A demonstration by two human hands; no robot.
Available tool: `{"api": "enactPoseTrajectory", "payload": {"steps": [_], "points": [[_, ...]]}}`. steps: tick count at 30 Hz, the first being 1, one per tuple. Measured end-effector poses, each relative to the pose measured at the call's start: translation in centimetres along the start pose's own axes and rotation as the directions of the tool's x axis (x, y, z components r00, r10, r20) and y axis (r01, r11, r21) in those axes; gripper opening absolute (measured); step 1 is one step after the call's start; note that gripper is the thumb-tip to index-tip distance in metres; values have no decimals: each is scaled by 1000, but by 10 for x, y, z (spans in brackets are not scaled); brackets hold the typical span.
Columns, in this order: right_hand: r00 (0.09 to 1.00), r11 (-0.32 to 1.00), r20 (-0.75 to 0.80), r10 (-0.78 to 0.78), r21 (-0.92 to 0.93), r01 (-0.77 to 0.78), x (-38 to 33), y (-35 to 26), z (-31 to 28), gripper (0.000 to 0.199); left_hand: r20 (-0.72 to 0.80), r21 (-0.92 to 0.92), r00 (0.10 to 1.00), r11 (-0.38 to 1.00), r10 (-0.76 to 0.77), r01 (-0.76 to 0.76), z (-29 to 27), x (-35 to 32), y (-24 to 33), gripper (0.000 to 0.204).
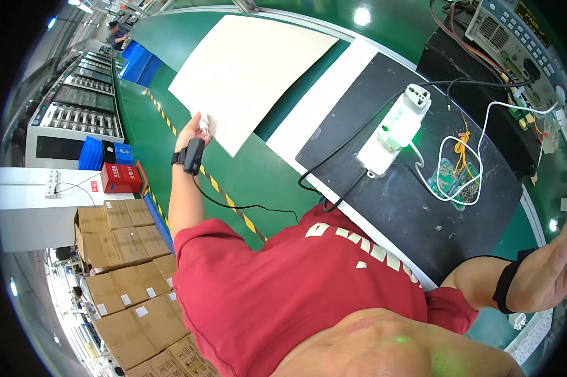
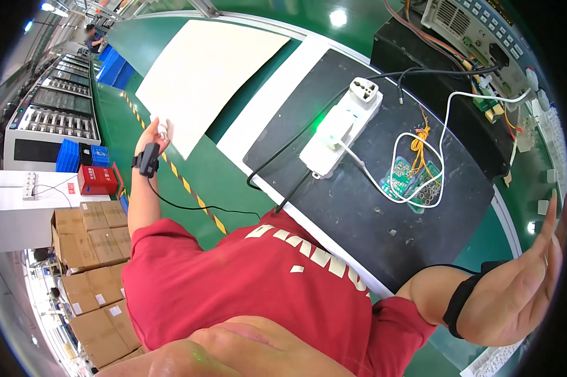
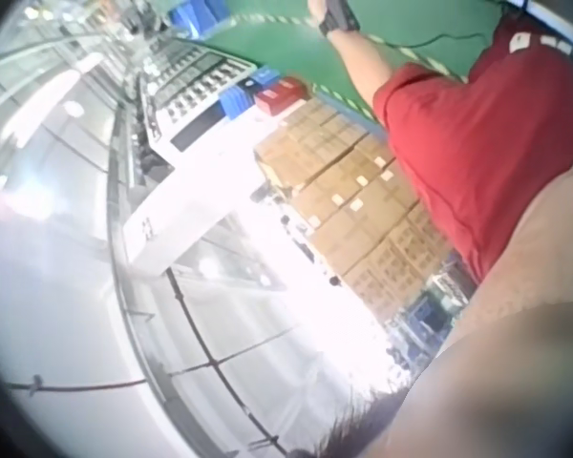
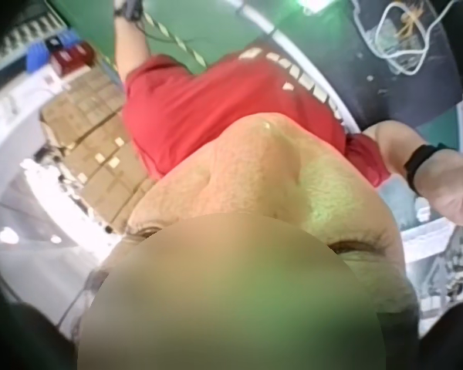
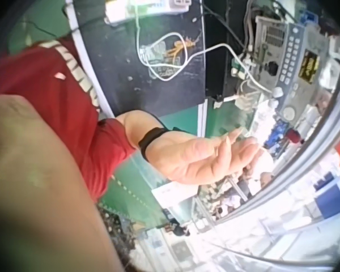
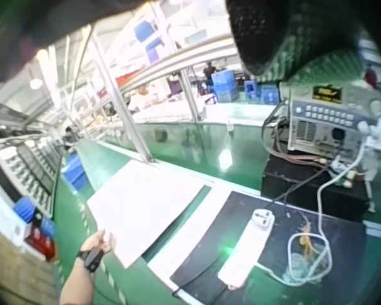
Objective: The person tests power adapters by picking them from a conveyor belt, plugging them into a power strip, and touching a probe to each one. After testing, they unplug the adapter and place it on a board before repeating the process.
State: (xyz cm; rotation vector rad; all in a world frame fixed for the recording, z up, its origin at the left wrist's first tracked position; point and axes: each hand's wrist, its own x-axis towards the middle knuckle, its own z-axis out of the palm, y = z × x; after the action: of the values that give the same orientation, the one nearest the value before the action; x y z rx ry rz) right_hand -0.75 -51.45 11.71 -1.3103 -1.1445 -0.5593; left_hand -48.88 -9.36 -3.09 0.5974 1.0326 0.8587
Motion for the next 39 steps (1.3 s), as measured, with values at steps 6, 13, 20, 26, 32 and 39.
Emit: {"api": "enactPoseTrajectory", "payload": {"steps": [6, 13, 20, 26, 32, 39], "points": [[998, 999, 68, -3, 39, 1, -3, 3, 10, 30, -21, 34, 999, 999, 42, -42, -17, -24, -10, 18], [996, 1000, 91, -8, 27, 6, -4, 0, 14, 29, -10, 304, 999, 952, 36, -31, 14, -36, -21, 22], [996, 998, 88, -19, 54, 14, -1, 0, 17, 28, 149, 942, 861, 197, 486, -273, 91, -109, 11, 34], [995, 998, 92, -25, 56, 20, -3, 2, 16, 28, 860, 504, 255, -811, 441, -297, 206, -147, 18, 35], [996, 997, 70, -56, 65, 51, 1, -8, 17, 27, 988, 101, 150, -906, 42, -412, 296, -62, -25, 27], [998, 995, -58, -32, 97, 37, 3, -18, 29, 23, 947, -63, 300, -982, -115, -177, 320, 25, -67, 17]]}}
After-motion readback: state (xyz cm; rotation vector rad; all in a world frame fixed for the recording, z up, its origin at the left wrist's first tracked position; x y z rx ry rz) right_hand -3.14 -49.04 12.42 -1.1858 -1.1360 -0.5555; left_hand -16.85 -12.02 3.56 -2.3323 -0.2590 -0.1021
